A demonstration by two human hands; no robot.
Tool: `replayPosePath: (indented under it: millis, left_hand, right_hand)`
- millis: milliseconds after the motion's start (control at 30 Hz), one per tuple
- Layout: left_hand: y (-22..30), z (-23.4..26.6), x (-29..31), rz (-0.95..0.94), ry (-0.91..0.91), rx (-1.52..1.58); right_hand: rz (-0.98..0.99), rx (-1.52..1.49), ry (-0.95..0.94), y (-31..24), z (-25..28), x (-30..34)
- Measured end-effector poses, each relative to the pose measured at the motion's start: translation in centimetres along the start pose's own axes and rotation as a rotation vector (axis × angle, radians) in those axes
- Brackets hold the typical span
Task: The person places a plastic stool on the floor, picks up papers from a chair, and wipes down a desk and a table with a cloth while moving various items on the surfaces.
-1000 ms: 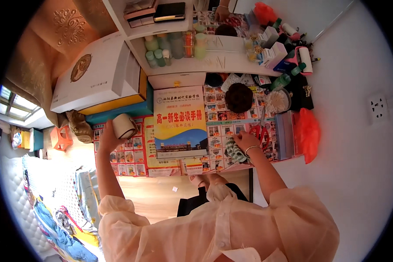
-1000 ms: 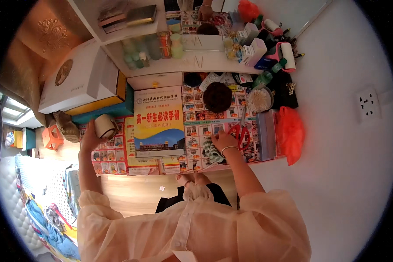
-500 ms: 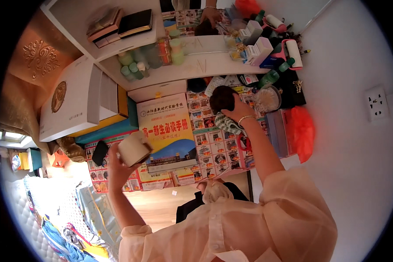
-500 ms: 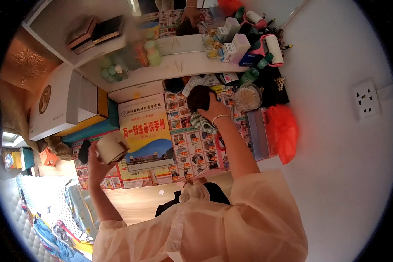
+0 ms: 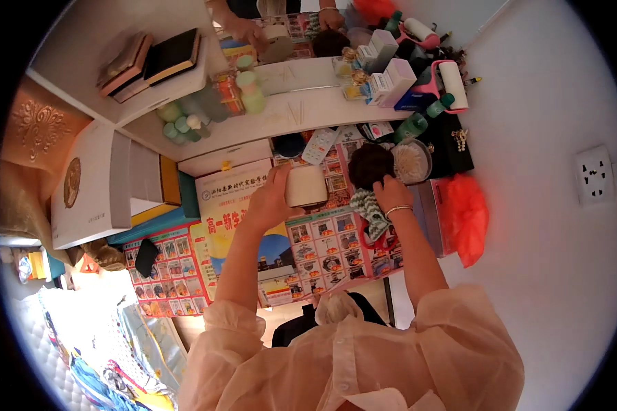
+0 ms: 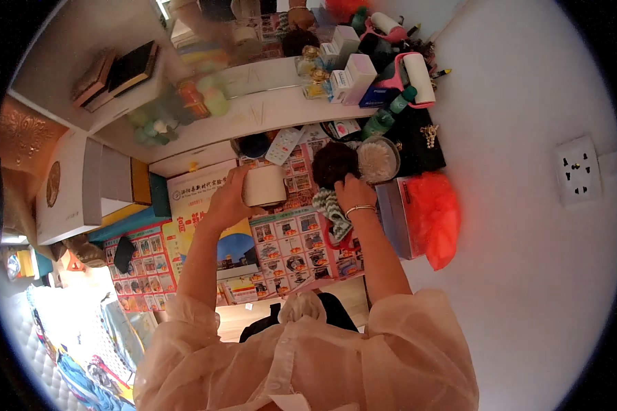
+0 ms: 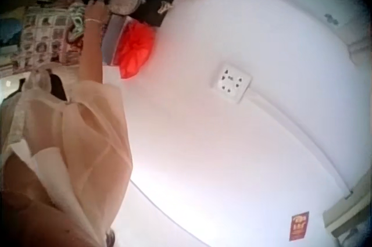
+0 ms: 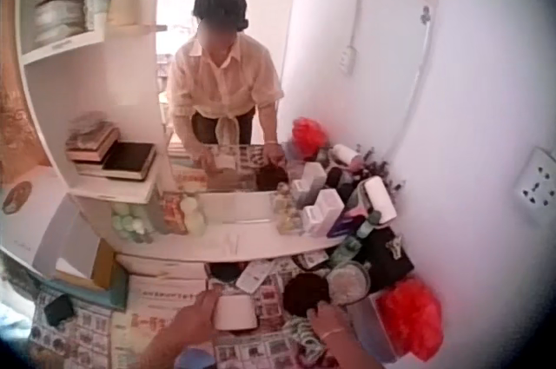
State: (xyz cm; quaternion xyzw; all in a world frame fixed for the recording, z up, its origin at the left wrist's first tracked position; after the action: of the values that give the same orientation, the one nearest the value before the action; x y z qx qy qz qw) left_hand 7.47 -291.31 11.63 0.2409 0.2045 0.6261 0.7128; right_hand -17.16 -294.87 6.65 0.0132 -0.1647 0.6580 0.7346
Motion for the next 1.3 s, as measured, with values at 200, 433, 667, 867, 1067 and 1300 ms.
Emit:
replayPosePath:
  millis: [200,433,667,867,1067,1300]
  left_hand:
    - [0.8,-0.6,-2.8,-0.037,-0.067,-0.002]
    - [0.2,-0.2,-2.7,-0.01,-0.097,0.007]
    - [-0.9,0.3,-1.8,0.006,-0.083,0.151]
    - [-0.9,-0.3,-0.8,-0.082,-0.076,0.133]
    - [0.4,-0.6,-2.2,-0.142,-0.087,0.105]
    - [-0.9,-1.9,-2.6,-0.227,-0.032,0.131]
  right_hand:
    - [0.029,0.062,0.044,0.8,-1.0,-1.9]
    - [0.343,-0.125,0.026,-7.7,3.5,-1.3]
    - [0.703,0.298,-0.192,-16.0,-2.7,-4.6]
    - [0.719,0.564,-0.27,-14.7,-5.1,-3.5]
    - [0.459,0.455,-0.145,-11.5,-4.2,-6.2]
    - [0.366,0.129,-0.088,-10.4,-0.7,-1.2]
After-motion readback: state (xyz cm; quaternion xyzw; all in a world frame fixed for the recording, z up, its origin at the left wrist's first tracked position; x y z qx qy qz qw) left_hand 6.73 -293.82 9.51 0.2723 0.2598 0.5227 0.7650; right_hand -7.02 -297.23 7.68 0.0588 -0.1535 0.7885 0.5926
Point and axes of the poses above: each hand's wrist, its own x-axis away from the middle knuckle, its own z-axis out of the back of the hand, y = z × x, the point moved 9 cm from there along -x, towards the middle knuckle, and after that the axes turned 5 degrees about y, right-handed, at the moved point
